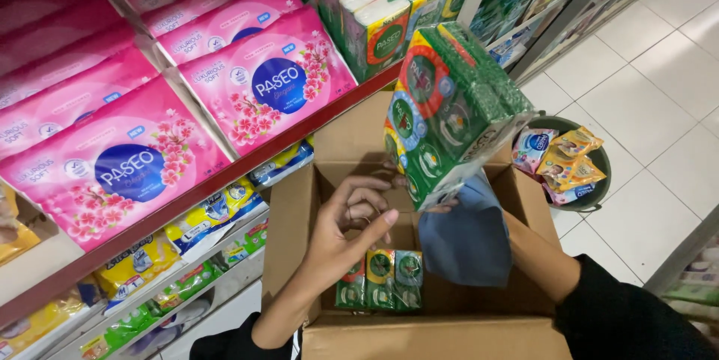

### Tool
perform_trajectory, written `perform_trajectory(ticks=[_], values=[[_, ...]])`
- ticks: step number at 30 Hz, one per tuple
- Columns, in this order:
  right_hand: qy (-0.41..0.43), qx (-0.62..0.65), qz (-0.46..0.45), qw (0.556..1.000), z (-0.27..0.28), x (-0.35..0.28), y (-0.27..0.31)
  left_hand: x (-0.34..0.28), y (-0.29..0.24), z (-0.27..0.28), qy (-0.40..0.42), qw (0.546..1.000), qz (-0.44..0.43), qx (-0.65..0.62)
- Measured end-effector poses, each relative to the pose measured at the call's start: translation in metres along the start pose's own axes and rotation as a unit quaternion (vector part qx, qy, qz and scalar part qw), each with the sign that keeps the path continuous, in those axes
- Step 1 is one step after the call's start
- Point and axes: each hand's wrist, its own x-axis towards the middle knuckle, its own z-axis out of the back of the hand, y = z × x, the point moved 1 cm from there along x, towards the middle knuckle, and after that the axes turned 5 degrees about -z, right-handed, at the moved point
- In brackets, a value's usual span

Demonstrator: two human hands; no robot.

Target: The recorder unboxes tissue packages and wipes them down before placing them on a shelf.

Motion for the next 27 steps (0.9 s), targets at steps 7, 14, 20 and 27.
perform_trajectory(ticks=[7,14,20,27], values=[[-0.004,-0.013,0.021,1.000,-0.008,-0.015,-0.005,0.000,-0.003,-0.001,0.002,1.000,0.005,0.004],[-0.008,-0.026,0.039,0.999,-0.016,-0.025,-0.009,-0.002,-0.006,-0.001,0.000,1.000,0.002,0.021],[-0.013,-0.033,0.057,0.998,-0.022,-0.028,-0.011,-0.001,-0.006,0.000,-0.010,1.000,0.010,0.019],[-0.018,-0.042,0.074,0.996,-0.027,-0.029,-0.012,0.000,-0.008,0.000,-0.021,0.999,0.005,0.043]])
